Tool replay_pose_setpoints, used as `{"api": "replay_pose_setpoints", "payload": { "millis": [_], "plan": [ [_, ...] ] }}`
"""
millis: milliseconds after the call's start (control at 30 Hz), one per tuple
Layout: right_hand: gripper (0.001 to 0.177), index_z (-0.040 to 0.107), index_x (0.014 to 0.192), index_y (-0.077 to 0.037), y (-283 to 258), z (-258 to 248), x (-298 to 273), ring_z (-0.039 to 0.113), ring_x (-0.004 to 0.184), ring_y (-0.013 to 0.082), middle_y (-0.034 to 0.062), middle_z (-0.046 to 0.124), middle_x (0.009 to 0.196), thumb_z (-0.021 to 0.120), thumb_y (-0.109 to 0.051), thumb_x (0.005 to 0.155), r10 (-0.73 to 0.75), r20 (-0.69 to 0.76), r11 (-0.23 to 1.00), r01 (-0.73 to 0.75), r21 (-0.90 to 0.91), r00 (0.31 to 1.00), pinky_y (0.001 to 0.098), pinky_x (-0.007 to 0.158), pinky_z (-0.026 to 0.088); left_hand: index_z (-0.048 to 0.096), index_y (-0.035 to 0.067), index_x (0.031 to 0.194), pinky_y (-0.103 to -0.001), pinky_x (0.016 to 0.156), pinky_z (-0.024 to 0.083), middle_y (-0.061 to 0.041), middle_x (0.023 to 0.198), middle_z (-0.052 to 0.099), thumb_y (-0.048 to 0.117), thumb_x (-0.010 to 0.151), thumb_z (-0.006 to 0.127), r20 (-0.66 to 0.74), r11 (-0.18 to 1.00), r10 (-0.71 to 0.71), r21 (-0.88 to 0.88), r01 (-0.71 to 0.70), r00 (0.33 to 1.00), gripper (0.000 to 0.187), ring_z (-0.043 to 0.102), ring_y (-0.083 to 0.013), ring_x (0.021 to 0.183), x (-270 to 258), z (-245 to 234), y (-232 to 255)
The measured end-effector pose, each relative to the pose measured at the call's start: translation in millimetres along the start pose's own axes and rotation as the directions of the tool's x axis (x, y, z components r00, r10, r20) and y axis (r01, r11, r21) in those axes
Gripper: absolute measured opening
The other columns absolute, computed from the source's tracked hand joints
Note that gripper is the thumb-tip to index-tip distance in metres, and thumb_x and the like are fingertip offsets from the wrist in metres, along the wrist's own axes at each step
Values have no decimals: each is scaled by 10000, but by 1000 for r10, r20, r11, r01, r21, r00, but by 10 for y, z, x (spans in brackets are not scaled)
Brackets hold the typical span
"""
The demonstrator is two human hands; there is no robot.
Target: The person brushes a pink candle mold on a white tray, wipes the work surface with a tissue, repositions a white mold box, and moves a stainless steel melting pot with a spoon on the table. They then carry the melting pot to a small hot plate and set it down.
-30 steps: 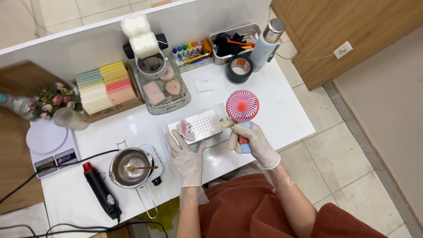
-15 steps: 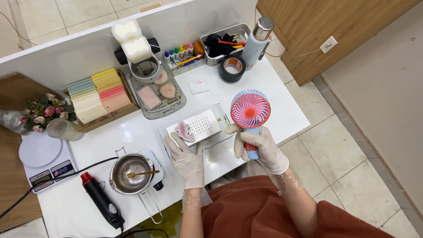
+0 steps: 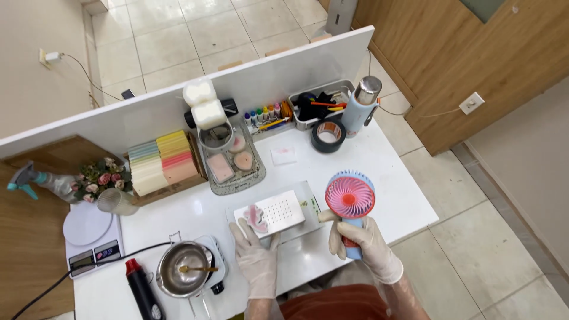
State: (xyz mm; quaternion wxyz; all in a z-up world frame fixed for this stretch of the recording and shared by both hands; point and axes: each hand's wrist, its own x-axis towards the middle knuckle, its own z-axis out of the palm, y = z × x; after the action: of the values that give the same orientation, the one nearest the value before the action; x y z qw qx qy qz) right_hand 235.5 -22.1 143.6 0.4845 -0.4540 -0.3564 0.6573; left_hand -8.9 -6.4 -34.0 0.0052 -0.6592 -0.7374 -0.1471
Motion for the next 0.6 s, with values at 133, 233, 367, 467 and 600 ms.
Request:
{"api": "replay_pose_setpoints", "payload": {
  "millis": [133,233,367,467,600],
  "plan": [
    [426,706,1190,90,63,-287,77,524,465,131,91,599,534,512,-188,931,83,-40,996,-84,-21,996,284,489,451,191,-22,1537,-484,1011,482,-298,1568,251,658,729,724,17,999,-43,15,43,999,1184,528,-450,1224,12,4,33],
    [406,697,1197,62,10,-468,249,540,499,143,87,609,580,542,-200,927,224,-72,974,-226,-21,972,289,524,469,188,11,1542,-485,999,488,-278,1581,263,626,669,761,29,994,-109,-2,110,994,1212,523,-443,1241,18,29,37],
    [433,691,1244,-27,-43,-766,606,573,564,104,38,653,672,536,-332,979,219,-34,964,-222,-146,975,244,579,488,204,20,1559,-504,973,492,-283,1560,288,595,594,820,-15,990,-139,5,139,990,1282,529,-453,1229,8,167,-38],
    [410,733,1248,-113,-177,-1054,800,476,548,85,19,628,679,586,-370,964,331,-136,849,-357,-389,934,239,526,427,270,-1,1514,-507,927,507,-275,1455,374,533,497,871,-91,992,-126,-22,125,988,1297,560,-449,1154,82,201,-66],
    [362,706,1209,-129,-519,-1588,885,501,540,73,6,702,720,618,-357,941,303,-174,824,-349,-447,937,232,504,453,417,-6,1345,-399,839,563,-172,1167,449,393,510,856,-62,941,-132,-322,105,989,1024,624,-325,961,204,139,-10]
  ]
}}
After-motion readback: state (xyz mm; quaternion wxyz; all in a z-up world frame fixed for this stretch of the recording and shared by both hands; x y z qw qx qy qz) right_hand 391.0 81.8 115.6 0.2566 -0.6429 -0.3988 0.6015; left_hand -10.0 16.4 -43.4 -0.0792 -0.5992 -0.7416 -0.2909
